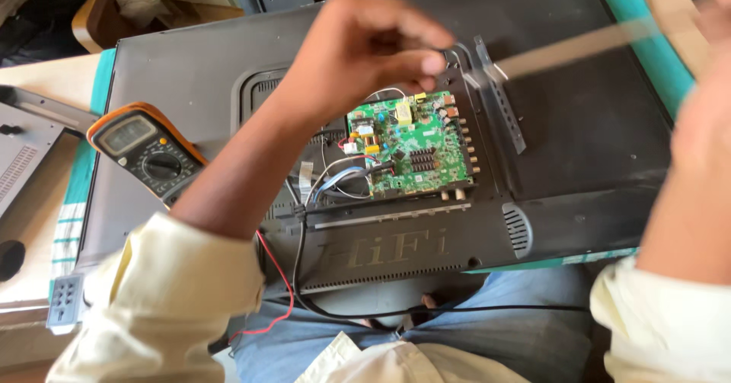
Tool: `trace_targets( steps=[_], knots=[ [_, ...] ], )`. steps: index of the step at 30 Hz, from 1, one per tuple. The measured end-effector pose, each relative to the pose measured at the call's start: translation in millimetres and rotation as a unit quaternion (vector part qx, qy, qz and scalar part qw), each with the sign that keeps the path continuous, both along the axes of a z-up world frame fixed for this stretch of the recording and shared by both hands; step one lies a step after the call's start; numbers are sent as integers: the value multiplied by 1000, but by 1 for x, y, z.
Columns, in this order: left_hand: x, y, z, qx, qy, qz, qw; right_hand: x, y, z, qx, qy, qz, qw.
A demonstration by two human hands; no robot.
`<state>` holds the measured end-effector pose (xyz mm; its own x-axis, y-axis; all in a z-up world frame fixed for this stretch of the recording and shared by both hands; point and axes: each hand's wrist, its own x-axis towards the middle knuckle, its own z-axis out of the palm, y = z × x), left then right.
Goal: The person uses a multimeter to test points on a green circuit board inside a HiFi device, then uses a red screwdriver to tighten screws on the board and its mounting bracket.
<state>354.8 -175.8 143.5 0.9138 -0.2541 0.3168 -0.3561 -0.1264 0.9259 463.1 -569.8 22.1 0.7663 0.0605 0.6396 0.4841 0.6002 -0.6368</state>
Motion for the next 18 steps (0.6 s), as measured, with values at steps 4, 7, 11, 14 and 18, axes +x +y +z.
trace_targets(
  steps=[4,7,11,14,18],
  knots=[
    [-24,20,-19,-140,-25,37,989,65,47,20,-4,-42,53,998],
    [-28,28,-34,-214,-26,68,974,95,67,24,-15,-57,76,995],
    [-21,29,-50,-236,-77,134,959,118,79,16,-34,-66,88,993],
    [-16,29,-64,-270,-82,147,948,119,78,-1,-47,-59,84,994],
    [-19,23,-76,-286,-69,119,948,119,61,-10,-89,-9,33,995]
  ],
)
